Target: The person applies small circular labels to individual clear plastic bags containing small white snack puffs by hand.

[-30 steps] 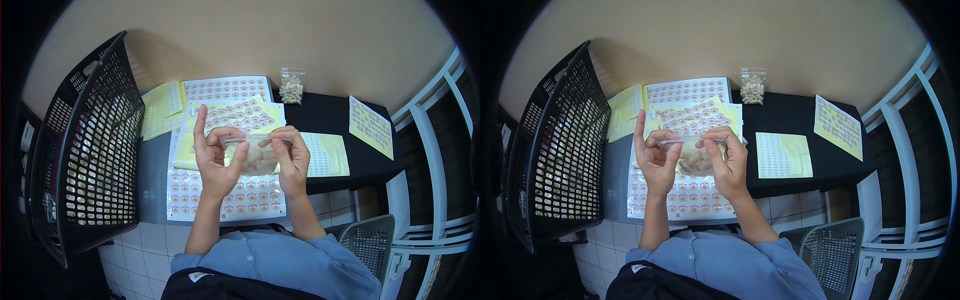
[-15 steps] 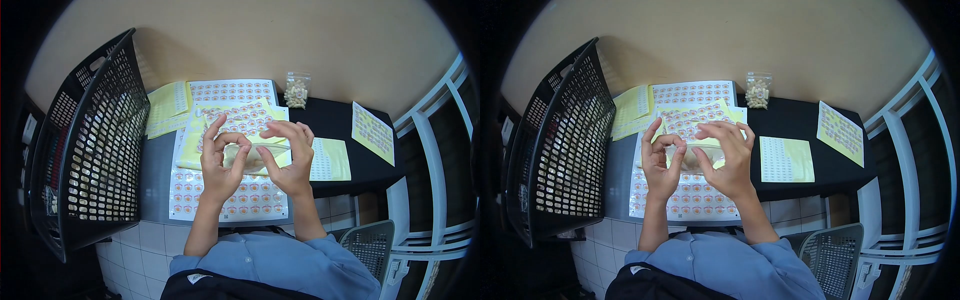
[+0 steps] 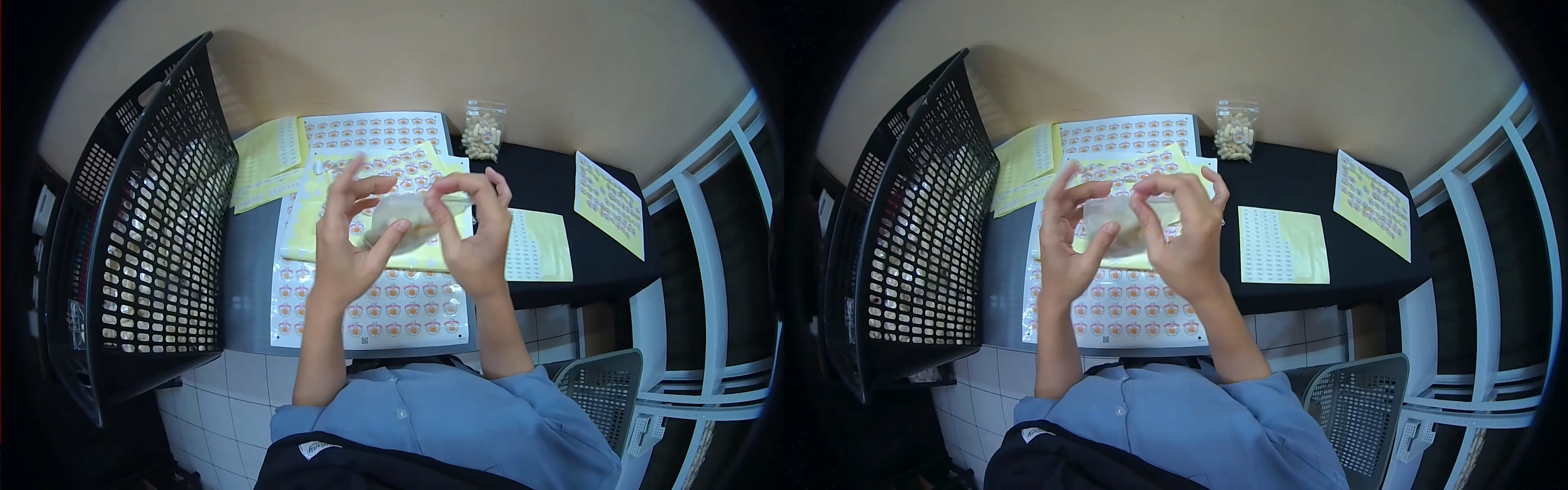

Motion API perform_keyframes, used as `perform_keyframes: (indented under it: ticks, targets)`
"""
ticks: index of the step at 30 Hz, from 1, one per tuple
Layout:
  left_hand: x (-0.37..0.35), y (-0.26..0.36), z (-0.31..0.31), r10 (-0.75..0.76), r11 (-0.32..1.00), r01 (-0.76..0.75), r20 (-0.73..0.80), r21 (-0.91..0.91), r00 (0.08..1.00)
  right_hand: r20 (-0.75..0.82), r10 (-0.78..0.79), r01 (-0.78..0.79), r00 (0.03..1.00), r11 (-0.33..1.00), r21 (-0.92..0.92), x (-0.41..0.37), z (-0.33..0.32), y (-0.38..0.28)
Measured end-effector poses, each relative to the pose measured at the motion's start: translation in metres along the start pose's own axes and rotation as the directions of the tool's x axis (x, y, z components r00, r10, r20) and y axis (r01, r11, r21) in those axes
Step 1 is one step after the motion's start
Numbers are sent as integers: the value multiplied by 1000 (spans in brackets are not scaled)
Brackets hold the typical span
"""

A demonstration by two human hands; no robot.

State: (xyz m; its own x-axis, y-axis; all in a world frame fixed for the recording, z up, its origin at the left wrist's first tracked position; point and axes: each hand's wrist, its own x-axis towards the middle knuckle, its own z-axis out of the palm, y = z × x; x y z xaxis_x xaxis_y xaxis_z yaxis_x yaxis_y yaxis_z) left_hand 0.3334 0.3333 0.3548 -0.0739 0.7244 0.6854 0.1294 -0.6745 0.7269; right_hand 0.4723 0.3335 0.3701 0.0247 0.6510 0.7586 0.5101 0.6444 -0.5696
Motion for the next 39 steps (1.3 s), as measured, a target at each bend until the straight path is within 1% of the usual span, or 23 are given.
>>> perform_keyframes:
  ticks: [2, 4, 6, 7, 8, 10, 11, 12, 13, 14, 15, 16, 17, 18, 19, 20, 22, 23, 26, 27, 31, 35, 39]
  targets:
    - [0, -1, -16, -209, 976, 179, 312, 123, 927, 3, 39, -40, 999, 997, 64, 3, 0, 4]
    - [-5, -11, -25, -248, 969, 231, 339, 91, 907, 31, 124, -127, 992, 935, 331, 6, 5, 6]
    - [-9, -14, -34, -368, 928, 371, 236, 34, 899, 6, 127, -121, 992, 930, 347, 10, 8, 8]
    - [-11, -20, -40, -349, 933, 357, 131, -44, 928, -44, 183, -150, 982, 900, 409, 13, 6, 12]
    - [-14, -26, -48, -352, 932, 360, 130, -44, 927, -90, 242, -172, 966, 865, 471, 16, 3, 16]
    - [-18, -43, -74, -410, 910, 380, -218, -167, 886, -32, 332, -267, 943, 808, 525, 11, -7, 37]
    - [-24, -60, -97, -409, 910, 380, -218, -166, 886, 1, 381, -333, 925, 807, 487, 5, -9, 53]
    - [-33, -80, -123, -458, 756, 364, -43, -544, 888, 31, 429, -396, 903, 803, 446, -1, -6, 68]
    - [-38, -91, -136, -427, 456, 343, 136, -821, 894, 40, 462, -441, 886, 812, 383, -8, 2, 73]
    - [-35, -83, -130, -427, 456, 342, 135, -822, 894, 47, 495, -483, 868, 816, 317, -14, 13, 76]
    - [-29, -68, -115, -615, 421, 361, 31, -832, 788, 101, 439, -450, 893, 871, 197, -20, 26, 78]
    - [-25, -60, -109, -768, 384, 370, -70, -846, 636, 220, 443, -481, 869, 860, 172, -26, 39, 77]
    - [-29, -72, -111, -749, 277, 384, 53, -881, 661, 336, 440, -506, 833, 851, 139, -31, 52, 75]
    - [-30, -83, -111, -749, 278, 383, 51, -881, 661, 325, 278, -345, 904, 923, 171, -36, 68, 72]
    - [-30, -92, -108, -679, 76, 405, 250, -911, 690, 393, 183, -211, 901, 977, 29, -41, 76, 69]
    - [-27, -100, -106, -560, -126, 436, 426, -891, 710, 395, 181, -209, 901, 977, 29, -44, 83, 65]
    - [-18, -110, -100, -653, -219, 455, 476, -863, 588, 537, 246, -209, 807, 969, -130, -51, 98, 64]
    - [-11, -109, -95, -695, -235, 461, 479, -856, 536, 528, 244, -176, 814, 968, -177, -53, 103, 64]
    - [-7, -135, -91, -630, -212, 561, 551, -800, 547, 514, 213, -87, 831, 962, -259, -53, 112, 65]
    - [-7, -138, -87, -738, -111, 603, 472, -790, 482, 514, 215, -87, 830, 961, -263, -54, 114, 68]
    - [-4, -134, -73, -823, -80, 636, 411, -767, 393, 547, 215, -13, 809, 937, -349, -56, 122, 73]
    - [-9, -147, -74, -780, -110, 651, 471, -751, 412, 551, 243, -39, 798, 934, -356, -58, 125, 73]
    - [-6, -143, -71, -800, -34, 697, 438, -716, 410, 496, 272, -95, 825, 931, -353, -59, 125, 64]
